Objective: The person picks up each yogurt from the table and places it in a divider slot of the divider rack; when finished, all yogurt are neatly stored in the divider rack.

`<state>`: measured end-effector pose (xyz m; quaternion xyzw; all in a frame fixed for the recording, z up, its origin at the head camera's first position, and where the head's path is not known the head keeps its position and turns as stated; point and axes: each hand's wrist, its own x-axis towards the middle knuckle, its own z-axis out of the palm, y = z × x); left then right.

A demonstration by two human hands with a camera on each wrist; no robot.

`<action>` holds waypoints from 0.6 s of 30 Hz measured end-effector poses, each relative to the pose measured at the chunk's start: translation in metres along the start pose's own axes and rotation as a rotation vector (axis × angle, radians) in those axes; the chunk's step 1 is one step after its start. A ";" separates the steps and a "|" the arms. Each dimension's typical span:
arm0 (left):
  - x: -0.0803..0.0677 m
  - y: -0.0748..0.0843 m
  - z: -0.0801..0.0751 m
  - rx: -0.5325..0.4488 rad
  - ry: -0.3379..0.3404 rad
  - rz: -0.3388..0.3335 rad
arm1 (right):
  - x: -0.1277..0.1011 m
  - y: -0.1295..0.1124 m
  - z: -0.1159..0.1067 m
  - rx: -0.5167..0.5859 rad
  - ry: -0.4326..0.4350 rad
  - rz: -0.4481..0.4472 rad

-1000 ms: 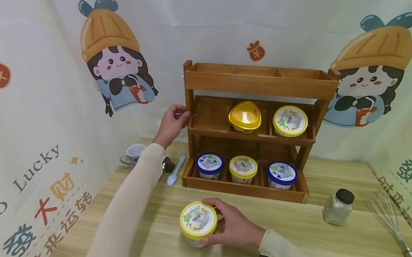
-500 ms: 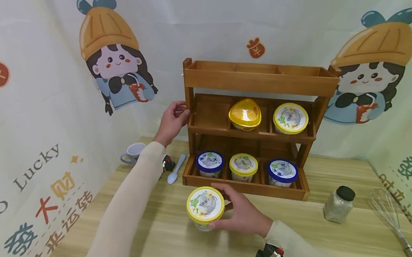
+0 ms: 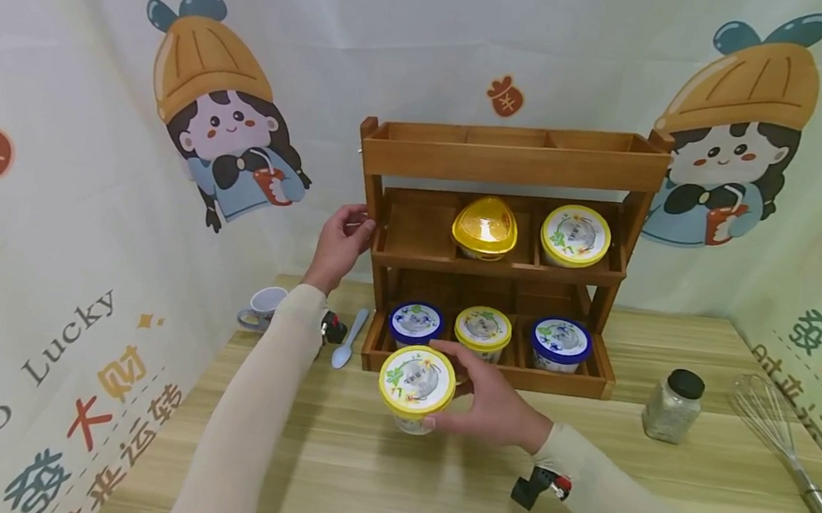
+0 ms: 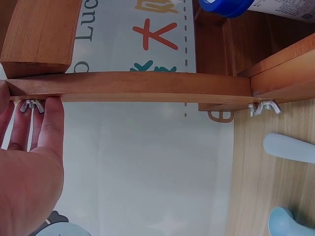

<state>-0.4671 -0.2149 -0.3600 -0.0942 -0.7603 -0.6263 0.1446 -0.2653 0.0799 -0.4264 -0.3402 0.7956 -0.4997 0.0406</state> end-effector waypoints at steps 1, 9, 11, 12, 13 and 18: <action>0.000 0.000 0.000 -0.001 0.000 0.002 | 0.001 -0.001 -0.002 -0.003 0.006 -0.003; 0.000 -0.001 -0.001 0.006 0.003 0.001 | 0.016 -0.015 -0.015 -0.002 0.051 -0.032; 0.000 -0.001 -0.002 0.006 0.004 0.000 | 0.020 -0.017 -0.017 -0.015 0.060 -0.043; 0.000 -0.002 -0.002 0.006 0.003 0.000 | 0.022 -0.019 -0.018 -0.023 0.066 -0.049; 0.000 -0.002 -0.002 0.005 0.001 0.001 | 0.024 -0.020 -0.020 -0.027 0.070 -0.054; 0.001 -0.002 -0.001 -0.002 -0.009 0.012 | 0.035 -0.029 -0.029 -0.011 0.107 -0.075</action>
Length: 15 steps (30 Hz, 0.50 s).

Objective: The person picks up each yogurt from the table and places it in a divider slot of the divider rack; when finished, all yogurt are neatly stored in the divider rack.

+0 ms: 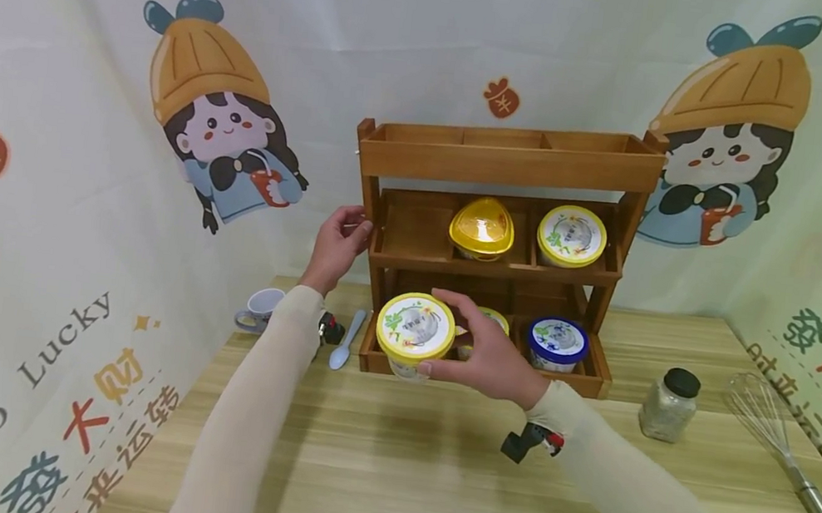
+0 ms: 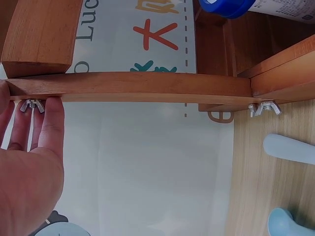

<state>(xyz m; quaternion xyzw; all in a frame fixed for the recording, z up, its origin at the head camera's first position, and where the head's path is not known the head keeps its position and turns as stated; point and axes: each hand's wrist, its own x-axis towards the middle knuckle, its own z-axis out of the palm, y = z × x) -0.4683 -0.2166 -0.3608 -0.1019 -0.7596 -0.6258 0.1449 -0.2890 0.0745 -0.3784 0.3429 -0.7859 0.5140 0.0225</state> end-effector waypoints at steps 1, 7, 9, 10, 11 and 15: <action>0.000 0.000 0.000 -0.002 0.001 0.002 | 0.002 -0.002 -0.002 0.002 0.006 -0.005; 0.001 -0.001 0.001 0.002 0.014 -0.022 | 0.016 -0.009 -0.013 -0.001 0.048 -0.015; 0.001 -0.001 0.001 0.004 0.013 -0.034 | 0.020 -0.010 -0.017 0.004 0.064 -0.020; 0.001 -0.001 0.001 0.004 0.012 -0.037 | 0.023 -0.010 -0.019 0.005 0.073 -0.026; 0.001 -0.001 0.001 0.004 0.011 -0.040 | 0.025 -0.011 -0.021 0.006 0.080 -0.031; 0.001 0.000 0.001 -0.001 0.009 -0.039 | 0.034 -0.015 -0.029 0.008 0.106 -0.056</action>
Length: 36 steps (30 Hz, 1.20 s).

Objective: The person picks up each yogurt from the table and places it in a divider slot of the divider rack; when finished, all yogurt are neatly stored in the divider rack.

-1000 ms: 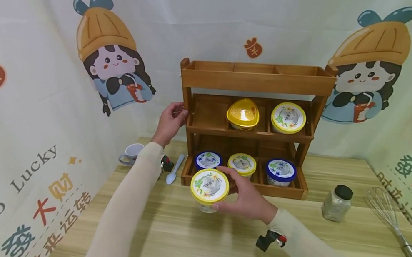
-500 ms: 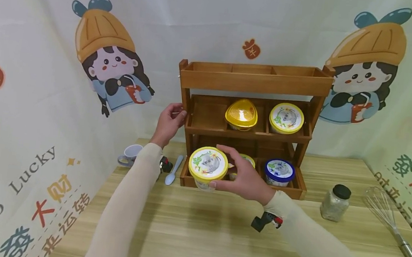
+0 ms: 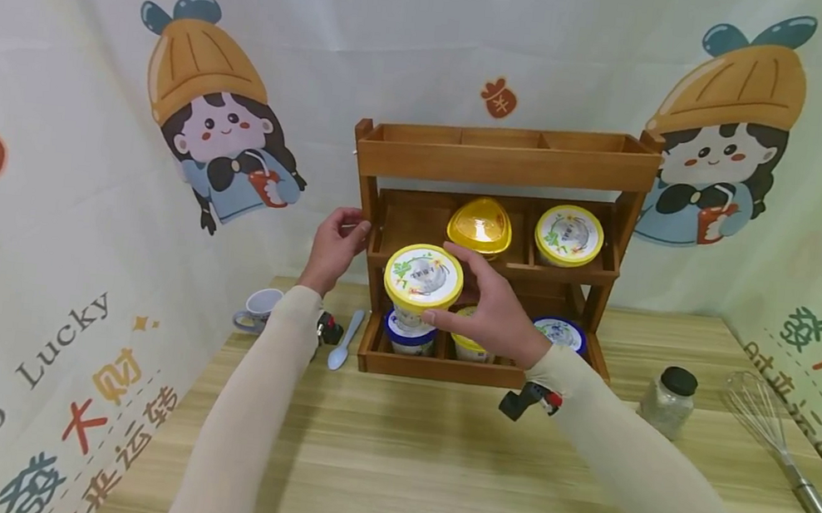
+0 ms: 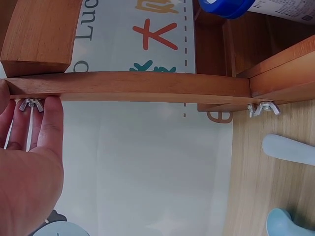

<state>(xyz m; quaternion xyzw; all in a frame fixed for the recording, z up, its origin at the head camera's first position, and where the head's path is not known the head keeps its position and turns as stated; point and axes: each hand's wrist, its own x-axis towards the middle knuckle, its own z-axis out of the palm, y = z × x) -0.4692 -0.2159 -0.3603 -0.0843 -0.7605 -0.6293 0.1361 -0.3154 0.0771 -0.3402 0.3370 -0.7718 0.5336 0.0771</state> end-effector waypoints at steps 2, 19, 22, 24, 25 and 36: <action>0.000 0.000 -0.001 -0.002 -0.001 -0.001 | 0.005 -0.002 -0.002 -0.011 0.009 -0.007; 0.003 0.001 -0.001 -0.017 -0.013 -0.009 | 0.058 -0.004 -0.004 -0.041 0.118 0.029; 0.002 0.003 0.000 -0.020 -0.011 -0.007 | 0.066 -0.001 0.001 -0.041 0.122 0.021; 0.002 0.003 0.000 -0.020 -0.011 -0.012 | 0.071 0.001 0.005 -0.061 0.127 0.014; 0.002 0.003 -0.001 -0.018 -0.012 -0.014 | 0.073 0.001 0.007 -0.074 0.129 0.011; 0.001 0.001 0.000 -0.007 -0.020 -0.022 | 0.100 0.009 0.032 -0.194 0.190 0.030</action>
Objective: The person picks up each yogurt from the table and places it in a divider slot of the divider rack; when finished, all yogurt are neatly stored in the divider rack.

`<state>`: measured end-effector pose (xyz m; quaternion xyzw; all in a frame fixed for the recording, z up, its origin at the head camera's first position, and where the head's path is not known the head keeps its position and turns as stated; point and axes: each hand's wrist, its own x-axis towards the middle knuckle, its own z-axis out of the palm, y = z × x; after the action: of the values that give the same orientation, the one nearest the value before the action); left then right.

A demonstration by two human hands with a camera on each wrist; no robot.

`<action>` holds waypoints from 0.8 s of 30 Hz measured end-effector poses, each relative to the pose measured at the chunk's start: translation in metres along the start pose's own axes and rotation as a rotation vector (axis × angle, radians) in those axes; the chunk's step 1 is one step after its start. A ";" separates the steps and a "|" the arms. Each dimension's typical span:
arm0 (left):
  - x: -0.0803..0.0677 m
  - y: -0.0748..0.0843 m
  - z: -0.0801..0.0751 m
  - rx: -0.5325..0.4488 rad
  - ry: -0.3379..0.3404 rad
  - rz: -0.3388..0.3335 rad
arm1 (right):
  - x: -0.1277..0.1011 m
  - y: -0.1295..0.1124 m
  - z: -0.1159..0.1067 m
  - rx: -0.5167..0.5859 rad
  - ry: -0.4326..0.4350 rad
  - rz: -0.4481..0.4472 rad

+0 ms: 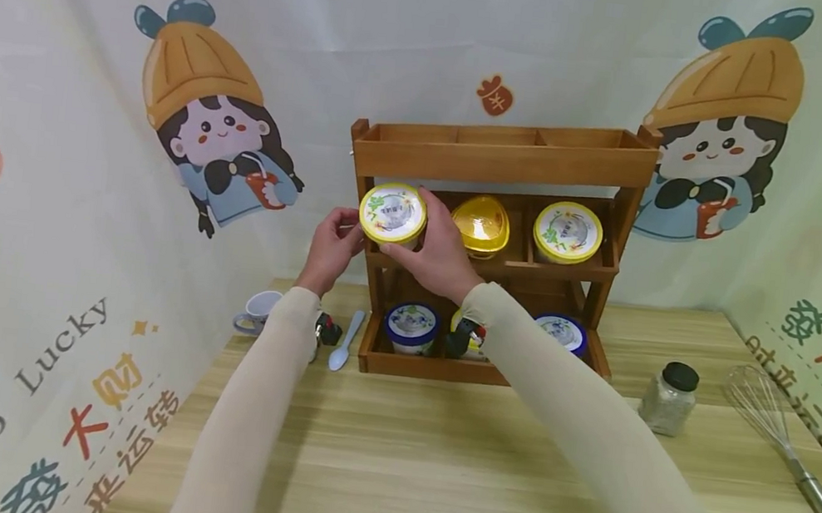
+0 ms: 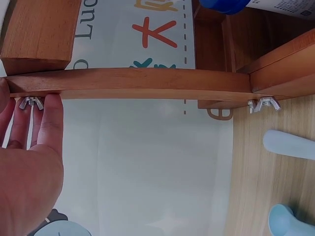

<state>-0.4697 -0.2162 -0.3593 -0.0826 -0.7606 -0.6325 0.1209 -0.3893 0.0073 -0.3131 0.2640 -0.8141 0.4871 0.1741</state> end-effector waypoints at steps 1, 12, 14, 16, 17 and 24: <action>-0.001 0.000 -0.001 -0.002 0.003 0.001 | 0.002 -0.001 0.002 -0.010 0.002 0.006; -0.001 0.000 -0.001 -0.026 -0.012 0.032 | 0.012 0.008 0.020 -0.049 0.028 0.061; -0.001 0.000 0.000 -0.028 -0.012 0.033 | 0.011 0.012 0.021 -0.061 0.025 0.076; -0.001 0.000 0.000 -0.034 -0.013 0.032 | 0.010 0.017 0.022 -0.077 0.022 0.085; -0.001 0.000 0.000 -0.037 -0.014 0.033 | 0.010 0.019 0.022 -0.087 0.021 0.085; 0.000 -0.001 0.000 -0.032 -0.006 0.040 | 0.006 0.023 0.023 -0.170 0.008 0.054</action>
<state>-0.4697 -0.2167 -0.3607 -0.1018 -0.7488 -0.6419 0.1299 -0.4085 -0.0058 -0.3361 0.2242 -0.8587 0.4217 0.1862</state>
